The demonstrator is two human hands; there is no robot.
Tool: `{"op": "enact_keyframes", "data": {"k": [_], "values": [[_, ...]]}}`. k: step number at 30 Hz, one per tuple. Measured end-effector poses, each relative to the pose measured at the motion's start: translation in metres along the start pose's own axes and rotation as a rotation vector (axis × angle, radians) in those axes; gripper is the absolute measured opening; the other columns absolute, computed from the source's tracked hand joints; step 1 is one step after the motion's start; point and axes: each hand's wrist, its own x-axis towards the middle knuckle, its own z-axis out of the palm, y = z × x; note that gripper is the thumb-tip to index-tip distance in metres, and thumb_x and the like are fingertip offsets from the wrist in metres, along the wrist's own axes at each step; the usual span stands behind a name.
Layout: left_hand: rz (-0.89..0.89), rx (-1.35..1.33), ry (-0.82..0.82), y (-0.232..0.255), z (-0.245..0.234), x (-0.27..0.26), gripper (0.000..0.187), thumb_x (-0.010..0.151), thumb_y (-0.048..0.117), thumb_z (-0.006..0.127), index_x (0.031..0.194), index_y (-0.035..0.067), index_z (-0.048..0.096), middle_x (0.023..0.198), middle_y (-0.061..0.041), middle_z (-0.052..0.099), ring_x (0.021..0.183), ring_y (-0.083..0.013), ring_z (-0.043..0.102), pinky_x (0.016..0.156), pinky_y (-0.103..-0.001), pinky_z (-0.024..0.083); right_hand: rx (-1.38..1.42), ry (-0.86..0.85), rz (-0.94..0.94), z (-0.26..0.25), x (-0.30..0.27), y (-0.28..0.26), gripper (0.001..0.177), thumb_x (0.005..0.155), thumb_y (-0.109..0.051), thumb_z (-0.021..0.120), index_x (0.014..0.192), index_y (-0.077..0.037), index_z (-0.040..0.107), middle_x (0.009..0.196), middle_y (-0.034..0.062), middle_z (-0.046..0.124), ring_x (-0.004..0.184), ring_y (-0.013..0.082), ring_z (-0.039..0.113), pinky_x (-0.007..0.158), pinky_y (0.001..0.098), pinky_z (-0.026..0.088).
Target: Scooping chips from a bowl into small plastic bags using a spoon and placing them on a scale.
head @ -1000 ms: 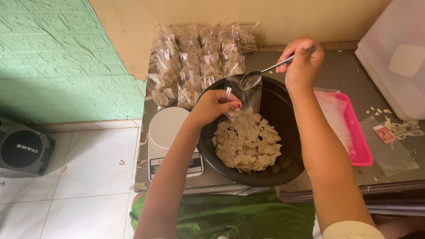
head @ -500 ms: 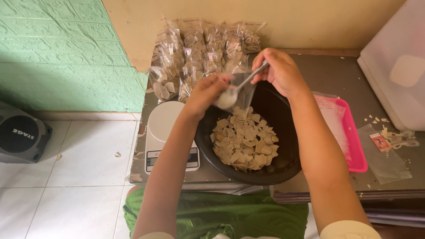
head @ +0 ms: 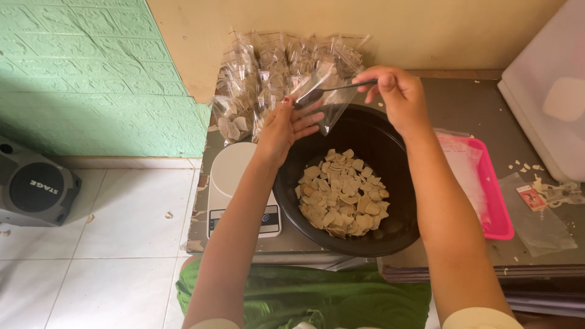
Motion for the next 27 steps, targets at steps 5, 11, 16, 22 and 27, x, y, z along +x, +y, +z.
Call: {"op": "enact_keyframes", "data": {"k": [5,11,16,22,27], "values": [[0.022,-0.080,0.109,-0.035,-0.029,0.024,0.041,0.110,0.047,0.037,0.111,0.011,0.057,0.110,-0.017,0.075,0.107,-0.0389,0.073,0.088,-0.049,0.066,-0.105,0.002,-0.028,-0.008,0.002,-0.012,0.053,0.112,-0.043,0.047,0.107,0.003,0.073,0.100,0.0189,0.075,0.087,0.0225,0.069,0.074,0.0311,0.057],[-0.057,0.028,0.002,-0.001,0.000,0.003,0.062,0.109,0.055,0.029,0.140,0.006,0.051,0.133,-0.024,0.067,0.116,-0.0379,0.070,0.088,-0.047,0.067,-0.095,-0.010,-0.122,0.013,0.008,-0.022,0.054,0.110,-0.044,0.048,0.107,0.002,0.074,0.101,0.0166,0.074,0.098,0.0234,0.068,0.090,0.0360,0.055],[-0.093,0.025,-0.061,0.017,0.012,-0.003,0.079,0.105,0.063,0.027,0.154,0.002,0.028,0.139,-0.027,0.062,0.123,-0.0421,0.064,0.097,-0.051,0.062,-0.079,-0.014,-0.178,0.017,0.009,-0.026,0.051,0.111,-0.040,0.047,0.107,0.005,0.072,0.104,0.0186,0.073,0.101,0.0270,0.068,0.094,0.0396,0.054],[-0.190,-0.126,-0.037,0.019,0.011,-0.002,0.083,0.092,0.061,0.040,0.150,0.002,0.034,0.134,-0.024,0.065,0.128,-0.0397,0.063,0.109,-0.052,0.052,-0.220,-0.027,-0.026,0.021,0.005,-0.036,0.055,0.112,-0.051,0.038,0.110,-0.008,0.071,0.111,0.0088,0.071,0.111,0.0225,0.069,0.103,0.0351,0.054],[-0.089,-0.132,0.061,0.016,0.011,-0.003,0.067,0.102,0.052,0.036,0.149,0.004,0.044,0.126,-0.031,0.067,0.082,-0.0237,0.076,0.067,-0.033,0.067,-0.278,-0.115,0.044,0.001,0.006,-0.032,0.055,0.110,-0.058,0.036,0.107,-0.017,0.072,0.107,0.0017,0.073,0.107,0.0175,0.066,0.102,0.0370,0.052]]}}
